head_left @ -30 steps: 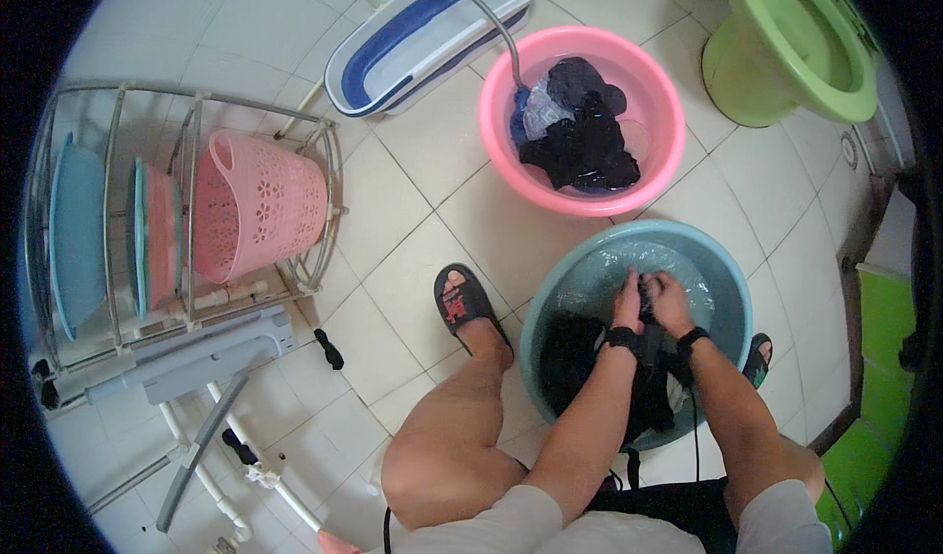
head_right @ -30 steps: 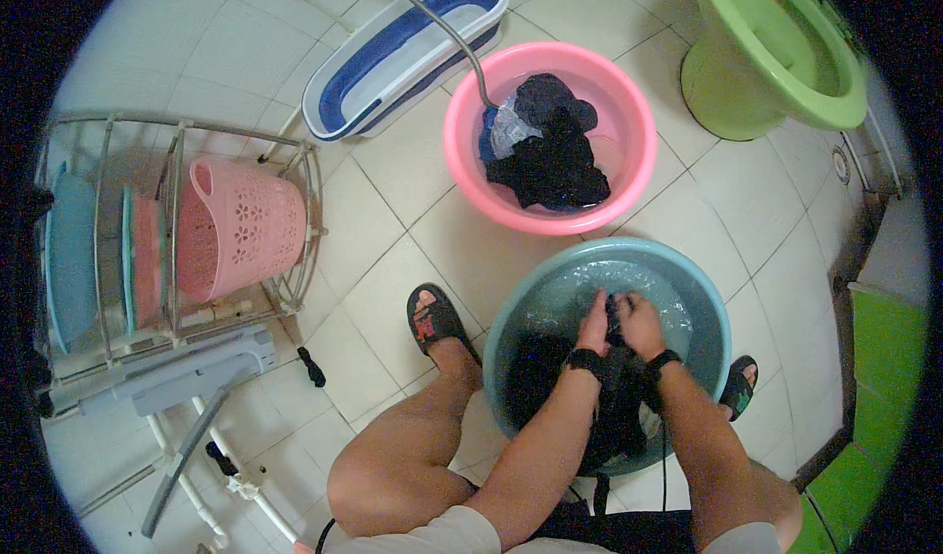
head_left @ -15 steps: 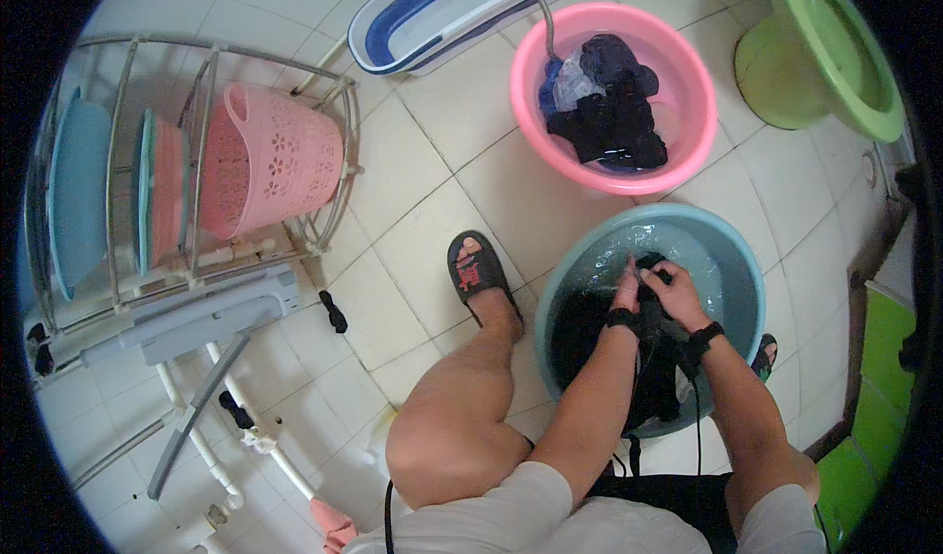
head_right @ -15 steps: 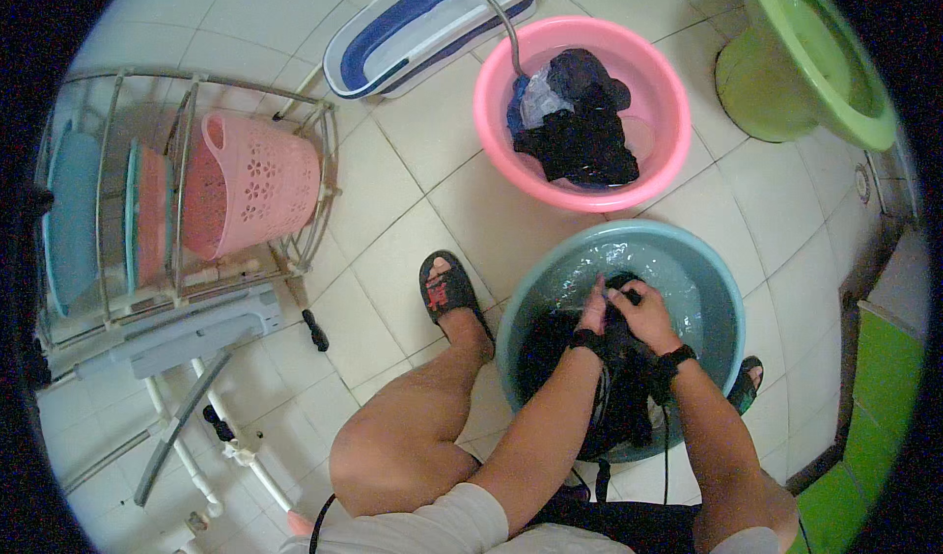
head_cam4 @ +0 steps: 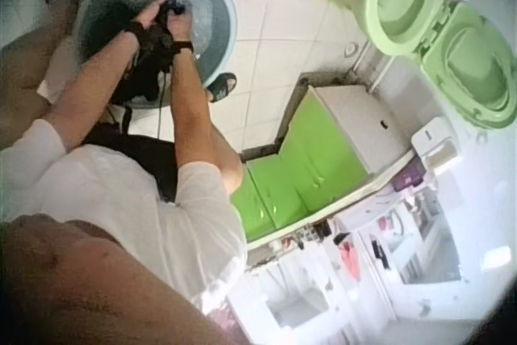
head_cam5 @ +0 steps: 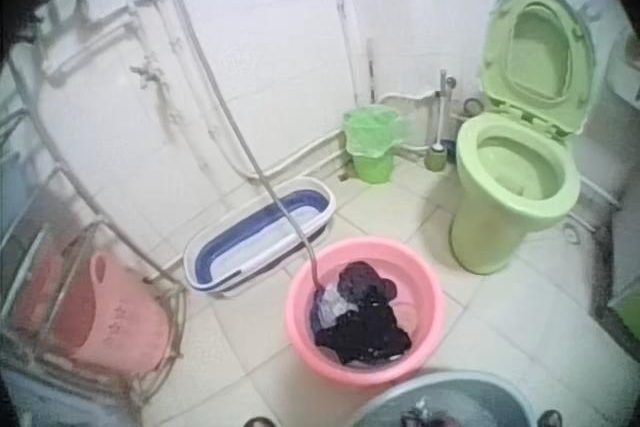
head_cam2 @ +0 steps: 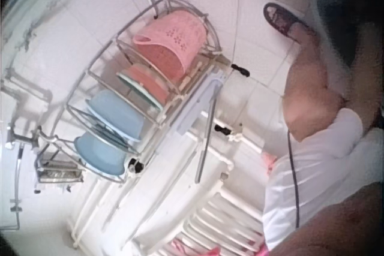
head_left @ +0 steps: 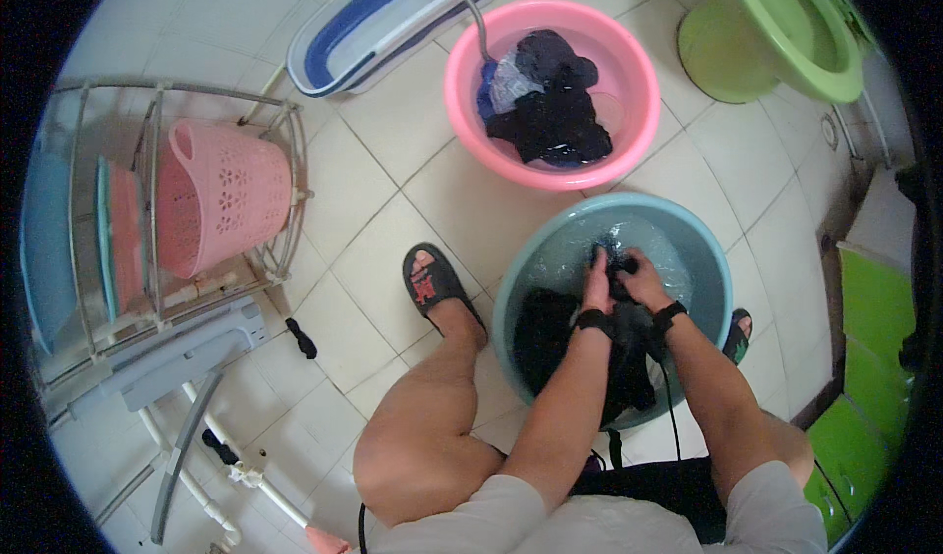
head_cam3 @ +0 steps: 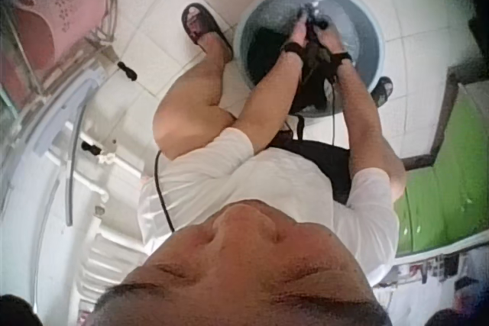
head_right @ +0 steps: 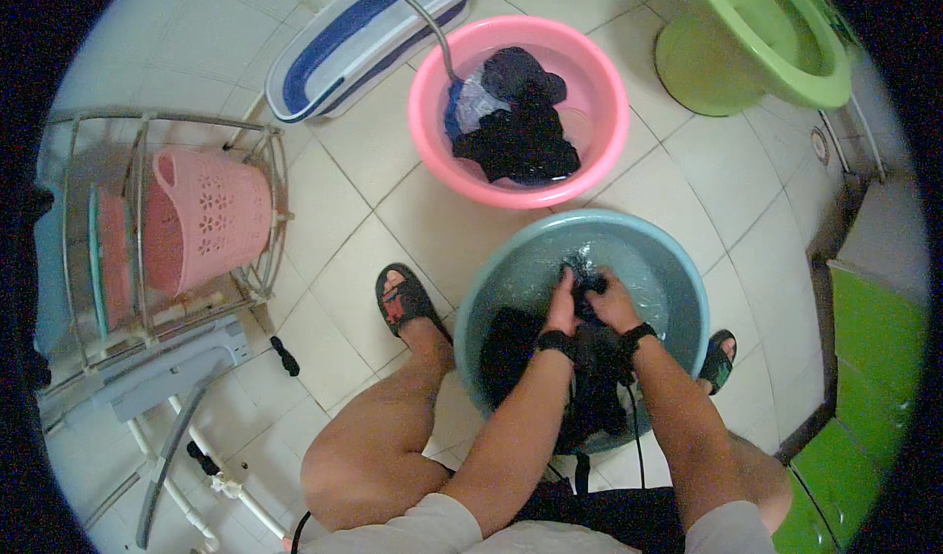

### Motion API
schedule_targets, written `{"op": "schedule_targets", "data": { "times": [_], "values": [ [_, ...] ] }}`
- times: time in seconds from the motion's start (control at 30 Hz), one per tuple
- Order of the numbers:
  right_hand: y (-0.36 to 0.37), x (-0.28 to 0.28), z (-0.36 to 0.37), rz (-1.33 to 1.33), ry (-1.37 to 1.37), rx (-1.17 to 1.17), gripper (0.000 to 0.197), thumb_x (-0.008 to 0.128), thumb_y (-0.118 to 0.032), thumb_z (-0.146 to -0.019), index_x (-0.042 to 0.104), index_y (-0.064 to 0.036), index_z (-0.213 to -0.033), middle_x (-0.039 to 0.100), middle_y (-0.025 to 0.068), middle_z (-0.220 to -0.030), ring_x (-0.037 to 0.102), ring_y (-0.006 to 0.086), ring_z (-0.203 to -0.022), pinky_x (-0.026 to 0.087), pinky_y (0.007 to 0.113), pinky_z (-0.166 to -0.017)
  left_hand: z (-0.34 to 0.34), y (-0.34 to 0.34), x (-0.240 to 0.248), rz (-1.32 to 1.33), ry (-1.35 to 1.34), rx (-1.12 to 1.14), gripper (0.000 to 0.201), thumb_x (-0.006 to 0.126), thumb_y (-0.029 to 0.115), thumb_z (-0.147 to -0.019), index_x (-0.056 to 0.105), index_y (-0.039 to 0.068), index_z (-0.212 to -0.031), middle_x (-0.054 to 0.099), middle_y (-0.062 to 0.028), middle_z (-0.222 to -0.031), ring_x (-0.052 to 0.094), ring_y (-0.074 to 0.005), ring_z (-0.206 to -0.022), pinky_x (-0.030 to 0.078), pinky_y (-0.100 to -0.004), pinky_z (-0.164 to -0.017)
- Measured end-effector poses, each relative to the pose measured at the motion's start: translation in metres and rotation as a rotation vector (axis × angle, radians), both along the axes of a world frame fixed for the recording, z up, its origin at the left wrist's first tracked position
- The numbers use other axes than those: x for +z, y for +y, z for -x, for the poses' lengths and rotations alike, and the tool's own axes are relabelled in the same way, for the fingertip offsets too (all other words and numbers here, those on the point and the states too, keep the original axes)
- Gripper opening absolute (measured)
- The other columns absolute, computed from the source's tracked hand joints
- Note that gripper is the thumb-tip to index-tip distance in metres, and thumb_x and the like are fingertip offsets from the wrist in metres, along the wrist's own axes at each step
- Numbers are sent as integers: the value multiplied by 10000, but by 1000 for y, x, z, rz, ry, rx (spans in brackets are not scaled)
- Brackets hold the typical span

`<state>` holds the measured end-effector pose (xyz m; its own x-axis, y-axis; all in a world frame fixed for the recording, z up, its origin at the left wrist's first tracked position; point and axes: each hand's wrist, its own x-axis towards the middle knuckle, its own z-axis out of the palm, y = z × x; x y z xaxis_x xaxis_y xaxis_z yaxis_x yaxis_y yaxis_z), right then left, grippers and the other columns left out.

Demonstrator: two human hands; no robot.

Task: The person sits on the bathroom floor and hand-washes dark garments in a blue basin filled with water. They repeatedly submerge, scrub, wring, and lift the clothes, then transfer some items into a nearby pink basin.

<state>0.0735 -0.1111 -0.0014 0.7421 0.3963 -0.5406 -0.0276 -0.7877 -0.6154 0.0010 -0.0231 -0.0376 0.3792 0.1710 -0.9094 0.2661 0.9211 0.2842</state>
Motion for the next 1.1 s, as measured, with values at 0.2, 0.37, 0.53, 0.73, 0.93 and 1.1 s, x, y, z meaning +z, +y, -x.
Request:
{"op": "schedule_targets", "data": {
  "times": [0.2, 0.37, 0.53, 0.73, 0.93, 1.1],
  "values": [
    [18, 50, 0, -107, 79, 117, 431, 595, -410, -901, 712, -12, -1022, 684, 261, -950, 653, 446, -907, 516, 476, -848, 2, 19, 13, 245, -144, 108, 568, 496, 580, -973, 639, 79, -1200, 678, -83, -1119, 638, -268, -975, 531, -414, -845],
    [8, 43, -20, 55, -129, 189, 314, 582, -209, -894, 632, -47, -1159, 617, 252, -1154, 594, 440, -1068, 489, 479, -936, -7, 10, 28, 196, -12, 100, 525, 536, 555, -948, 644, 115, -1212, 694, -65, -1118, 671, -259, -973, 545, -447, -815],
    [-20, 28, -19, -204, -404, 73, 633, 684, 41, -723, 521, -87, -1321, 417, 226, -1415, 417, 428, -1299, 350, 494, -1109, 21, 9, -13, -365, 191, -312, 604, 657, 374, -899, 495, 61, -1390, 558, -133, -1359, 571, -276, -1181, 497, -460, -946],
    [-28, 26, -1, 170, -382, 318, 669, 678, 4, -709, 524, -99, -1351, 416, 200, -1444, 429, 412, -1306, 369, 481, -1097, 49, -29, -139, -879, 185, -654, 667, 647, 132, -856, 396, 109, -1473, 501, -159, -1429, 552, -303, -1218, 468, -444, -998],
    [-22, 20, 0, 331, -277, 123, 620, 675, -11, -729, 547, -108, -1327, 400, 218, -1445, 445, 417, -1278, 387, 489, -1086, 44, -26, -124, -479, 377, -477, 720, 525, -30, -853, 305, 128, -1521, 519, -159, -1402, 592, -316, -1147, 476, -432, -979],
    [-19, 11, -4, 160, -238, 0, 664, 689, -20, -729, 505, -101, -1362, 392, 265, -1439, 439, 456, -1261, 410, 475, -1069, 12, -13, -30, -371, 297, -159, 638, 515, 46, -897, 325, 107, -1503, 582, -140, -1280, 609, -299, -1070, 503, -429, -912]
  ]
}}
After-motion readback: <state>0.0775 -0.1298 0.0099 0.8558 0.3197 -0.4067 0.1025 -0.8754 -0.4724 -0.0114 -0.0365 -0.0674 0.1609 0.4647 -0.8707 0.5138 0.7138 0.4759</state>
